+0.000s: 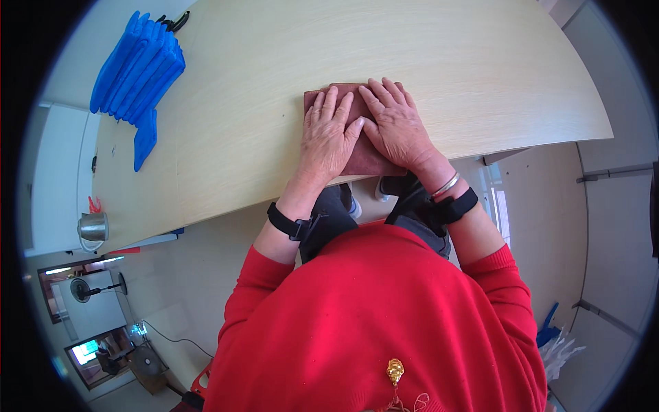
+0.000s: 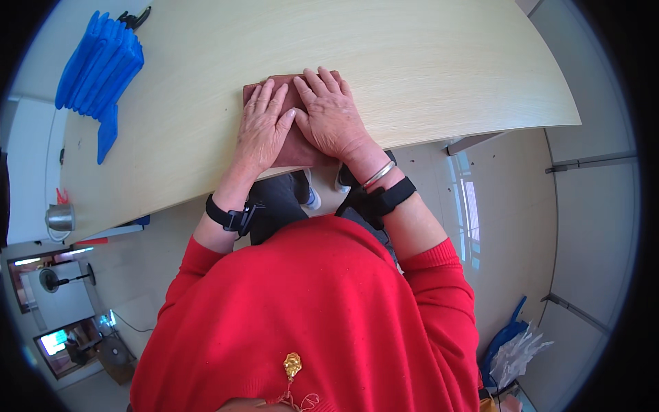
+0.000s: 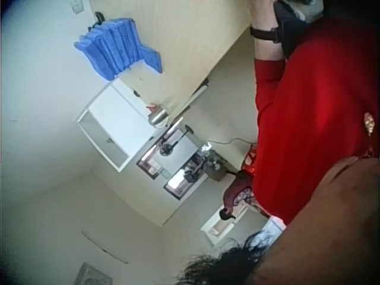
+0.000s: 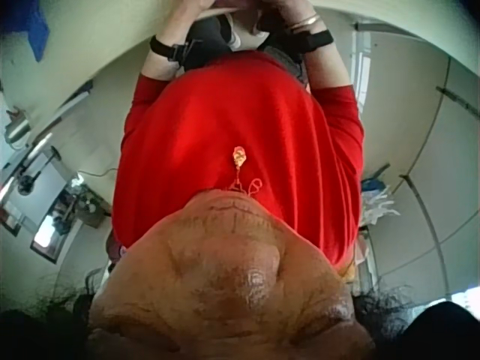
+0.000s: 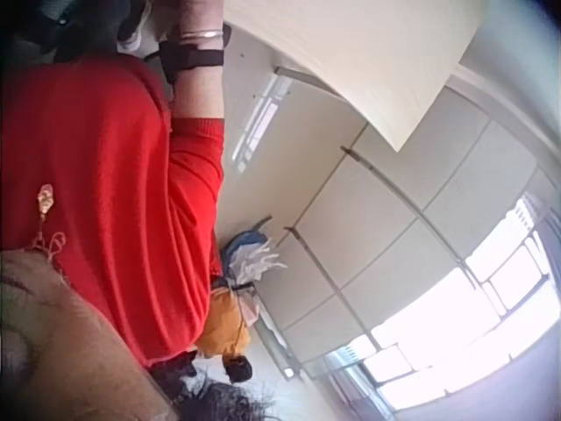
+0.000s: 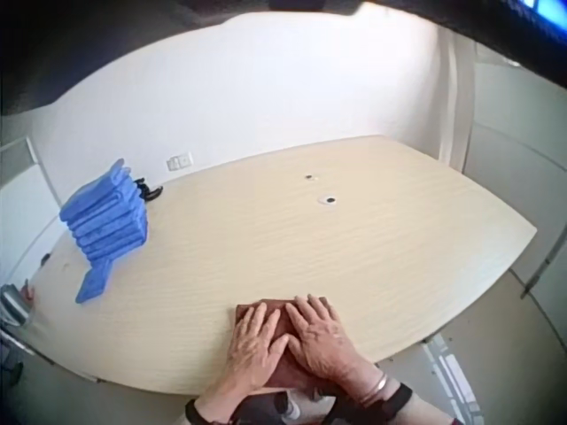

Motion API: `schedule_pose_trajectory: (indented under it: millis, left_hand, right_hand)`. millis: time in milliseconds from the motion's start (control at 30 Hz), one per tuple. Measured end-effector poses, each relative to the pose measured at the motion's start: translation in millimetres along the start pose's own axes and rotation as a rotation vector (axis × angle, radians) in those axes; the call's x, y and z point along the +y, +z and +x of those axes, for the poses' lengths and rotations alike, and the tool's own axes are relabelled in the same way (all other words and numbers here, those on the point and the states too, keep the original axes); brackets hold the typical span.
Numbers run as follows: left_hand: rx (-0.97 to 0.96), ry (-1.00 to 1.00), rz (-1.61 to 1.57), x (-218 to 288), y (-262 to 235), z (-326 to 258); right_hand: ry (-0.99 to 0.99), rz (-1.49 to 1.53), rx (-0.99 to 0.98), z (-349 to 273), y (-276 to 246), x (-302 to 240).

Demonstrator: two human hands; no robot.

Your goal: Folding a brown cloth on a table in a packaging facility.

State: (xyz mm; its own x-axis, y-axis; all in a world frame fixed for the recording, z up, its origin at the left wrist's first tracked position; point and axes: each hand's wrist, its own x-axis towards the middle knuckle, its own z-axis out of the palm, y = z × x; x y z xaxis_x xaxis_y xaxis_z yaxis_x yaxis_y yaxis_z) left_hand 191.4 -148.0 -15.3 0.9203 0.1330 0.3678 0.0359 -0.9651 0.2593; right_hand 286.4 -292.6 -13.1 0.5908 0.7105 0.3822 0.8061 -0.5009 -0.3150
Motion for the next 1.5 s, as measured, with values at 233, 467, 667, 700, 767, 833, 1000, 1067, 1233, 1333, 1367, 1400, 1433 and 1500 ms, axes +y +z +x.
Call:
schedule_pose_trajectory:
  millis: [233, 467, 667, 700, 767, 833, 1000, 1067, 1233, 1333, 1367, 1400, 1433, 1500]
  left_hand:
    - [0.011, -0.099, -0.007, 2, -10, -10]
    - [0.027, -0.098, 0.087, -2, -18, -23]
    - [-0.004, 0.023, -0.05, -1, -12, -11]
    - [-0.009, 0.021, -0.065, -2, -10, -10]
    - [-0.018, -0.009, -0.057, -1, -9, -12]
    - [-0.033, -0.063, -0.039, 0, -10, -13]
    - [-0.042, -0.08, -0.015, -7, -9, -11]
    - [-0.046, -0.095, -0.005, -9, -8, -12]
    - [-0.036, -0.156, 0.004, -18, -10, -17]
    - [-0.061, -0.212, 0.019, -26, -17, -23]
    - [-0.078, -0.24, 0.025, -29, -19, -26]
    - [-0.073, -0.24, 0.026, -31, -21, -28]
    - [-0.065, -0.272, 0.049, -33, -25, -30]
    - [-0.052, -0.335, 0.095, -35, -29, -32]
  right_hand:
    - [0.027, 0.17, -0.029, 3, -8, 19]
    - [0.049, 0.042, 0.038, -7, -19, -27]
    - [0.017, -0.022, 0.0, -13, -6, -28]
    - [0.017, -0.022, -0.003, -13, -5, -28]
    - [0.022, -0.026, -0.017, -14, -4, -29]
    - [0.024, -0.029, -0.028, -12, -3, -28]
    - [0.036, -0.051, -0.034, -11, -1, -29]
    - [0.046, -0.067, -0.043, -11, -3, -30]
    - [0.042, -0.073, -0.039, -10, -4, -34]
    - [0.042, -0.085, -0.029, -10, -7, -35]
    - [0.038, -0.086, -0.025, -10, -9, -35]
    - [0.046, -0.084, -0.036, -10, -10, -34]
    - [0.055, -0.081, -0.046, -9, -13, -34]
    - [0.063, -0.078, -0.056, -5, -15, -36]
